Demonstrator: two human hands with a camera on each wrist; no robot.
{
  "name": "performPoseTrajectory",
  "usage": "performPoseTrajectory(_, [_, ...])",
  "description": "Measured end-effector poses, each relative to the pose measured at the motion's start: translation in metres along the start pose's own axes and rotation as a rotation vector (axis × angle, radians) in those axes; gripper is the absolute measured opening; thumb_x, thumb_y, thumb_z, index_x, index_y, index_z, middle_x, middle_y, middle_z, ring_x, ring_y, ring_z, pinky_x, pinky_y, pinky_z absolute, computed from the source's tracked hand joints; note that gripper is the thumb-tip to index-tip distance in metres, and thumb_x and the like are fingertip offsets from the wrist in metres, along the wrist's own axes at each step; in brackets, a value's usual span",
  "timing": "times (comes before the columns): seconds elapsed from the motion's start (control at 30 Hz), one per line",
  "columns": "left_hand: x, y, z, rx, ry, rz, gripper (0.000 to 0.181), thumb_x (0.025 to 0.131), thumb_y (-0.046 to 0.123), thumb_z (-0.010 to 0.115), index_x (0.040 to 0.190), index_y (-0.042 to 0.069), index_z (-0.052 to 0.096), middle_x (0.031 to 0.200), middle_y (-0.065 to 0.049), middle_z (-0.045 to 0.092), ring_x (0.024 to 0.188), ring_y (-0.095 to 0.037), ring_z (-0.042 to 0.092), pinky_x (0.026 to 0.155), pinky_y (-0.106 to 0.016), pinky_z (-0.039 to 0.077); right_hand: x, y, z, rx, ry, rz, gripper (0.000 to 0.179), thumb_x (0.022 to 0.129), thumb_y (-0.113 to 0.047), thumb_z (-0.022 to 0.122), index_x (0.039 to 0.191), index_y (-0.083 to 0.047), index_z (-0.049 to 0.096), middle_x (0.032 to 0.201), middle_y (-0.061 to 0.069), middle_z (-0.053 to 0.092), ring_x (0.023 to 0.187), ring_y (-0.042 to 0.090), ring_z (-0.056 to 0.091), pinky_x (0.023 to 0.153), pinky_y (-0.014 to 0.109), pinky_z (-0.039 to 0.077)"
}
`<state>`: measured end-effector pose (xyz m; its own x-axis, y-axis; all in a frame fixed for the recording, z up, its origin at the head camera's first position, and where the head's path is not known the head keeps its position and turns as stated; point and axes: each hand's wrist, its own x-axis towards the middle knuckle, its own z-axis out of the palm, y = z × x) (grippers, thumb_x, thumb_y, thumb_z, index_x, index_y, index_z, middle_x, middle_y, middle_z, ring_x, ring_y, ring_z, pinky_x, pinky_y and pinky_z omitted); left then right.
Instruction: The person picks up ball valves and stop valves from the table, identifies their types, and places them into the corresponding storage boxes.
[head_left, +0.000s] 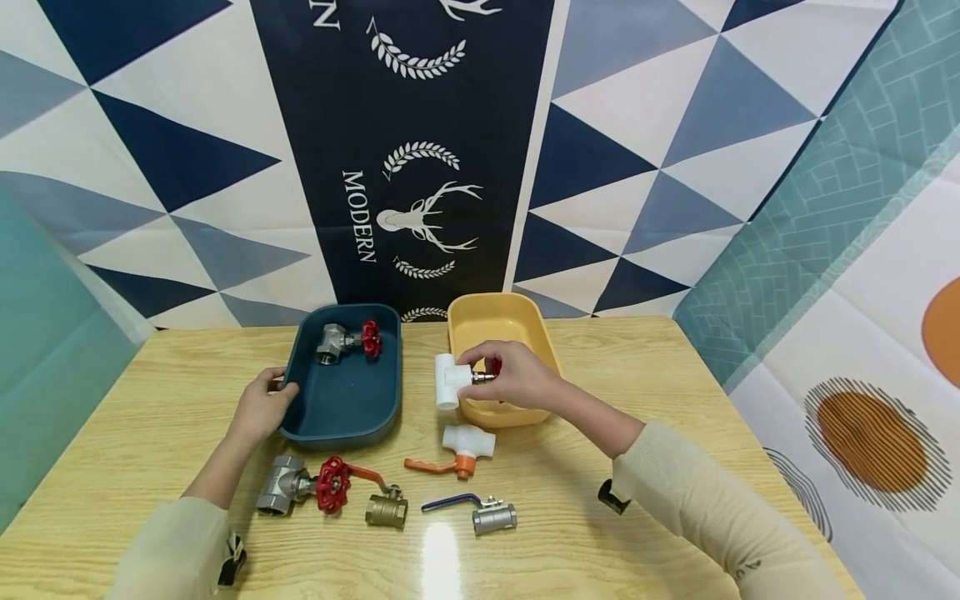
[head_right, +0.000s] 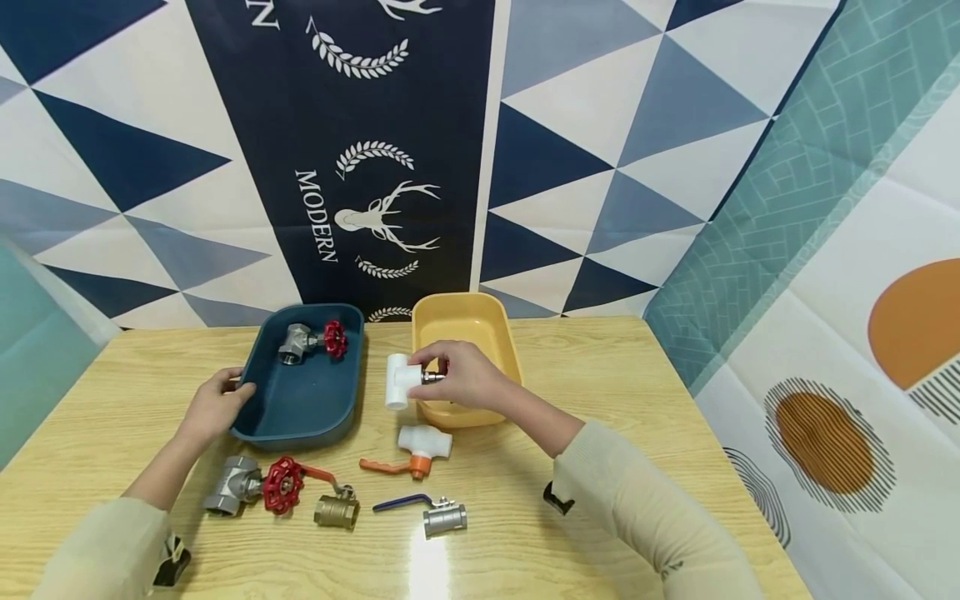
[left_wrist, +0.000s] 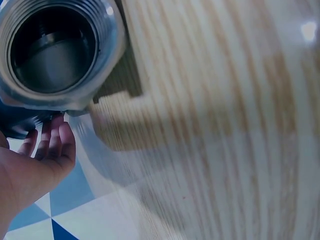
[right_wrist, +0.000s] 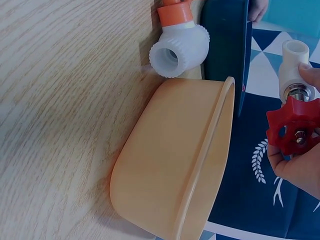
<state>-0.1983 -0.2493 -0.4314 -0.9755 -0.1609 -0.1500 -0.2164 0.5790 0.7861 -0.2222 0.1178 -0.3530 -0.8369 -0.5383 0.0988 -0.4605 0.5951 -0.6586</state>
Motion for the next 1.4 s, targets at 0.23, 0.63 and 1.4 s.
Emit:
performPoseTrajectory(0.23, [0.001,-0.002,0.0,0.004,0.002,-0.007,0.053,0.098,0.023,0.037,0.14,-0.007,0.029,0.134,-0.034,0.038,0.117,-0.046,0.044,0.093,-0.054,0.043,0.004,0.001,0.003,0.001,-0.009,-0.018,0.036,0.074,-0.026,0.079,0.107,-0.016,0.068,0.078,-0.004,0.06,0.066,0.012,0.046,0.054,0.02,0.036])
performPoseTrajectory(0.63, [0.003,-0.004,0.0,-0.002,0.029,0.007,0.051,0.097,0.025,0.04,0.138,-0.006,0.034,0.129,-0.032,0.042,0.111,-0.043,0.047,0.089,-0.05,0.047,0.011,0.001,0.006,-0.001,-0.016,-0.017,0.038,0.073,-0.027,0.079,0.108,-0.015,0.068,0.078,-0.004,0.06,0.064,0.011,0.046,0.053,0.021,0.037])
performPoseTrajectory(1.4, [0.002,-0.002,0.001,-0.01,0.01,-0.008,0.05,0.098,0.021,0.038,0.14,-0.006,0.03,0.132,-0.032,0.04,0.115,-0.044,0.045,0.092,-0.052,0.045,0.023,-0.004,0.011,-0.006,-0.028,-0.017,0.041,0.073,-0.03,0.079,0.11,-0.016,0.068,0.072,0.0,0.057,0.064,0.012,0.047,0.052,0.021,0.036])
